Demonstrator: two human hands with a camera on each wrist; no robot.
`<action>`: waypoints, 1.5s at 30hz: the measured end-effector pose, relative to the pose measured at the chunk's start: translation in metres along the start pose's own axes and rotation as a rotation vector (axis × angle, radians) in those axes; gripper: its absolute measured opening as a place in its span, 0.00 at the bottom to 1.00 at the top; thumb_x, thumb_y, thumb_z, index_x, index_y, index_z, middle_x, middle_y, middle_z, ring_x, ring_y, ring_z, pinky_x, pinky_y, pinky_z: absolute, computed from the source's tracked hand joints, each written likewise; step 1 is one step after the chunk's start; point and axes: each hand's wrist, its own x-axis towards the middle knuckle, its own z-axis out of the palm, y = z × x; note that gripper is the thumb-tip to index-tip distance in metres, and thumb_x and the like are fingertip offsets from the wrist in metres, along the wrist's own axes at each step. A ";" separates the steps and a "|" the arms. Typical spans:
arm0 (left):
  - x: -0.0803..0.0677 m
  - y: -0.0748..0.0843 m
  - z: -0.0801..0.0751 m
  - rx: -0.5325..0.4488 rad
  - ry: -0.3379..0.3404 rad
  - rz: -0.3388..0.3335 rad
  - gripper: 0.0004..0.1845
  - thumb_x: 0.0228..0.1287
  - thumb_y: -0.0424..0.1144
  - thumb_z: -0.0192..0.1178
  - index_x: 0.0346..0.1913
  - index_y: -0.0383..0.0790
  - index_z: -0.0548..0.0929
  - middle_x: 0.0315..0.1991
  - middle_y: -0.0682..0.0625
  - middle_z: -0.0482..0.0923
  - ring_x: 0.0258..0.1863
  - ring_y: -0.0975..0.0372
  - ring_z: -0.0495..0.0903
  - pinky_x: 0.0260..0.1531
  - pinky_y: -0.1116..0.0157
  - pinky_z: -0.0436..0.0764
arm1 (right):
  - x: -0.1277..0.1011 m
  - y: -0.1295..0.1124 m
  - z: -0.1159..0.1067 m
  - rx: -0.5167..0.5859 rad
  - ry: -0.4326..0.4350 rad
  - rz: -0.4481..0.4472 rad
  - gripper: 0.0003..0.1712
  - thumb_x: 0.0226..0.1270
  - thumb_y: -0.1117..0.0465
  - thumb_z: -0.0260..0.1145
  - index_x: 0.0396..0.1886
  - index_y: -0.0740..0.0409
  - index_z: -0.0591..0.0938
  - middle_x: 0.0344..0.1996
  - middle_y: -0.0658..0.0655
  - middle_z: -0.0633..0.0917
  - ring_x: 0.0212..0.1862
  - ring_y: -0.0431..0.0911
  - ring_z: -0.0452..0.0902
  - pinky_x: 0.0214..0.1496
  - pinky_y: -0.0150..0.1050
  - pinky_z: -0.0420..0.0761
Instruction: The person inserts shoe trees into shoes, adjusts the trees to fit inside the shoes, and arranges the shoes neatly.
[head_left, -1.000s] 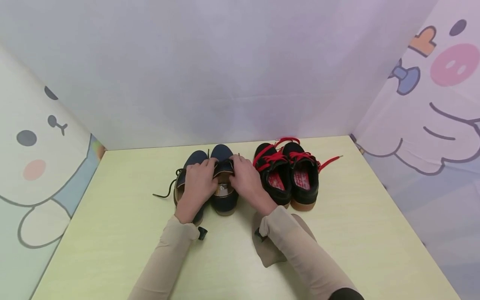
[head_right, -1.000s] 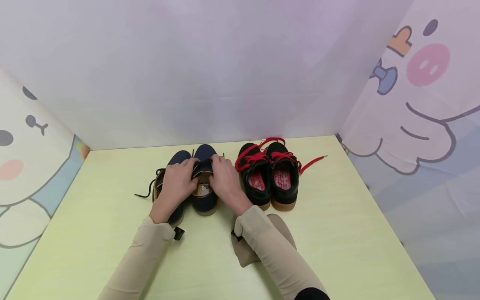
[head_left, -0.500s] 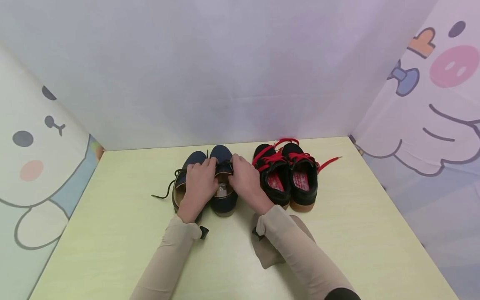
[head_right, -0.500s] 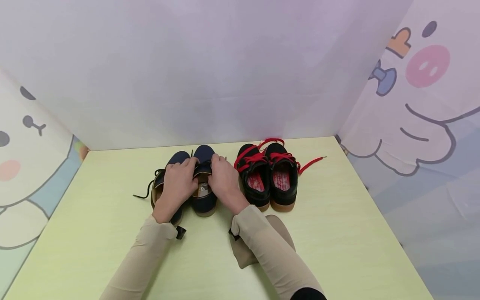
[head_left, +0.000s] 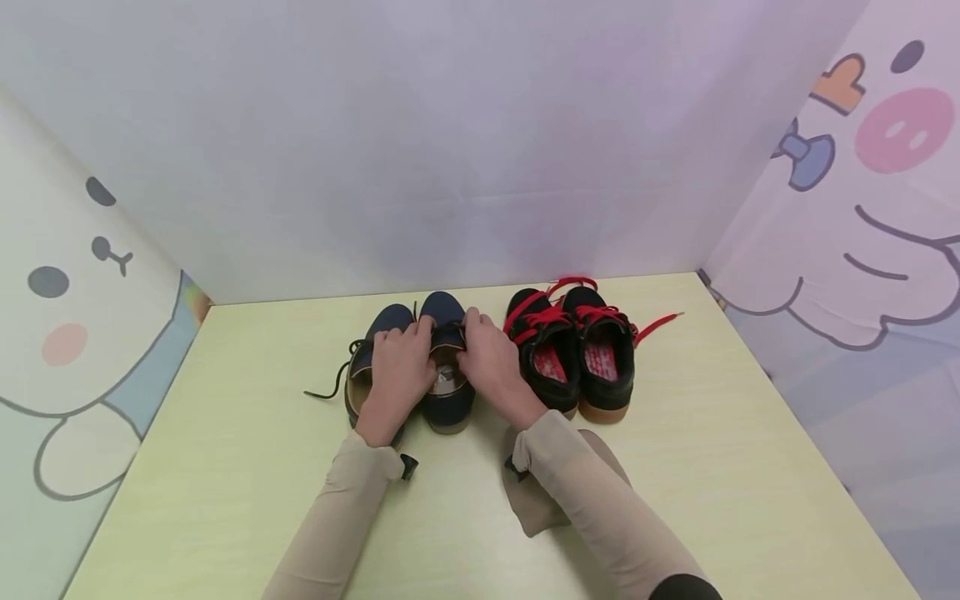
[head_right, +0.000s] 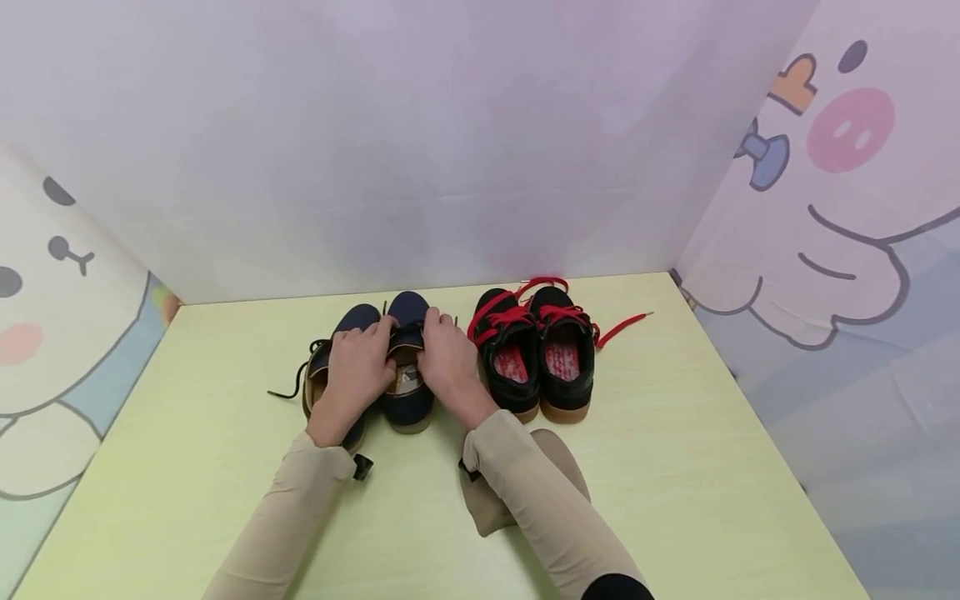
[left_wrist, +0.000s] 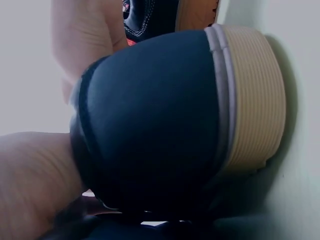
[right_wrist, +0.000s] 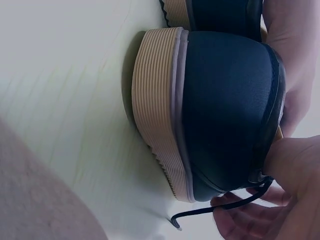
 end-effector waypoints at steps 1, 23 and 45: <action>0.000 0.000 0.000 0.001 -0.001 0.001 0.21 0.62 0.33 0.63 0.59 0.38 0.79 0.42 0.41 0.87 0.33 0.42 0.82 0.47 0.45 0.78 | 0.000 0.000 0.000 -0.004 -0.002 -0.001 0.22 0.67 0.57 0.74 0.54 0.56 0.73 0.47 0.59 0.84 0.44 0.53 0.85 0.43 0.51 0.87; 0.002 -0.003 0.005 0.042 0.015 0.010 0.20 0.62 0.33 0.65 0.57 0.38 0.79 0.44 0.40 0.86 0.34 0.44 0.83 0.46 0.46 0.79 | 0.002 0.001 -0.001 -0.015 0.014 -0.067 0.27 0.67 0.58 0.74 0.64 0.48 0.78 0.52 0.57 0.88 0.49 0.55 0.83 0.45 0.52 0.87; 0.001 0.000 0.003 0.043 -0.001 0.003 0.20 0.64 0.33 0.65 0.58 0.38 0.78 0.45 0.40 0.86 0.35 0.44 0.83 0.47 0.46 0.79 | -0.001 0.004 -0.001 -0.005 0.003 -0.064 0.28 0.69 0.57 0.71 0.67 0.51 0.76 0.55 0.59 0.87 0.50 0.56 0.83 0.47 0.52 0.87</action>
